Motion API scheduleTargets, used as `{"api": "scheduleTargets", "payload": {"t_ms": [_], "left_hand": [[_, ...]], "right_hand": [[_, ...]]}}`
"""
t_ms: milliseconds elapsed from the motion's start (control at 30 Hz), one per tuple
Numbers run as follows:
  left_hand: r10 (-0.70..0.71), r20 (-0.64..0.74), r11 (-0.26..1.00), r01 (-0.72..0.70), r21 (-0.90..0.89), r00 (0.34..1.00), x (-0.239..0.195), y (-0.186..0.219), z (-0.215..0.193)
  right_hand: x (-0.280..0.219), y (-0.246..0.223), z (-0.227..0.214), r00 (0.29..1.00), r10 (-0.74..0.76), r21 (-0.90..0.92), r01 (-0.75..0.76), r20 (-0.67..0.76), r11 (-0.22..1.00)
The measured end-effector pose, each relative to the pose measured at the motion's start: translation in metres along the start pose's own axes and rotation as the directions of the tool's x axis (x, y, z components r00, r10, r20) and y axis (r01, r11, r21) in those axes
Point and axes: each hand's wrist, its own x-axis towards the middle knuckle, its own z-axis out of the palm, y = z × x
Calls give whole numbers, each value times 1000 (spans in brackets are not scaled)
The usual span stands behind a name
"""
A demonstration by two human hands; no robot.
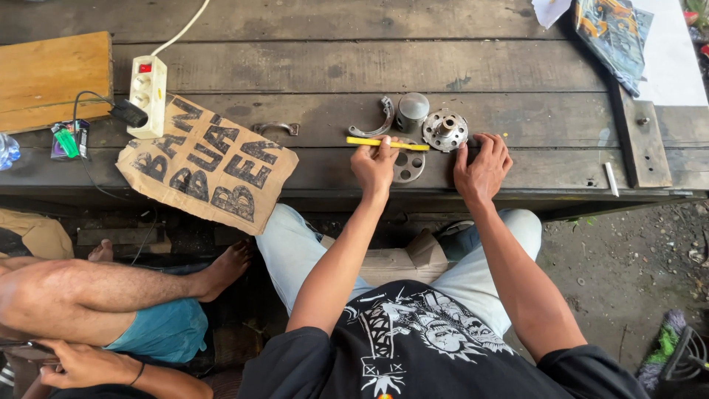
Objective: The person sits on the ground and uses a yellow brush to scrub the inside of a metal cylinder with holes. They then scrub the outside of a smaller metal cylinder. The person is cleaning various metal parts on a wooden table.
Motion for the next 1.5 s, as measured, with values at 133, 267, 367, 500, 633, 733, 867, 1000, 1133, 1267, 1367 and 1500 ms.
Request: {"api": "scheduleTargets", "payload": {"t_ms": [133, 267, 367, 500, 633, 733, 867, 1000, 1133, 1267, 1367, 1500], "left_hand": [[104, -92, 991, -95, 94, 990, 22, -1, -27], [28, -39, 1000, -28, 5, 999, -3, 7, -26], [5, 14, 1000, -6, 13, 1000, -19, 10, -21], [40, -48, 998, -42, -40, 998, -2, 14, -32], [25, 23, 998, -26, 58, 999, -13, 4, -22], [37, 56, 998, -40, 38, 998, -16, 15, -20], [80, -14, 994, -79, 80, 997, -10, 13, -23], [42, 33, 996, -44, 73, 999, -22, 10, -17], [17, -65, 999, -20, -40, 998, 5, 6, -35], [9, -51, 998, -13, -67, 999, -7, 6, -29], [-4, -20, 998, 3, -59, 1000, -17, -3, -19], [3, -64, 993, -11, -115, 998, 10, -22, -50]], "right_hand": [[-1, -2, -5, 1000, -5, 10, 5, 7, 1000], [0, -1, -2, 1000, -13, -8, 13, 9, 1000], [-3, 2, -1, 1000, -17, -6, 17, 16, 1000], [-2, 3, 0, 1000, -20, 1, 20, 12, 1000], [-2, 0, -1, 1000, -29, -8, 29, 7, 1000], [-3, 1, -1, 1000, -26, 1, 26, 3, 1000], [-3, 3, 0, 1000, -27, -8, 27, -4, 1000], [-2, 3, 0, 999, -34, -15, 34, -6, 999], [-3, 4, 0, 1000, -30, 6, 30, 0, 1000], [-2, 3, 0, 999, -42, -14, 42, -4, 999], [-2, 3, 1, 999, -44, -13, 44, -8, 999], [-2, 4, 1, 999, -45, 11, 45, -10, 999]]}}
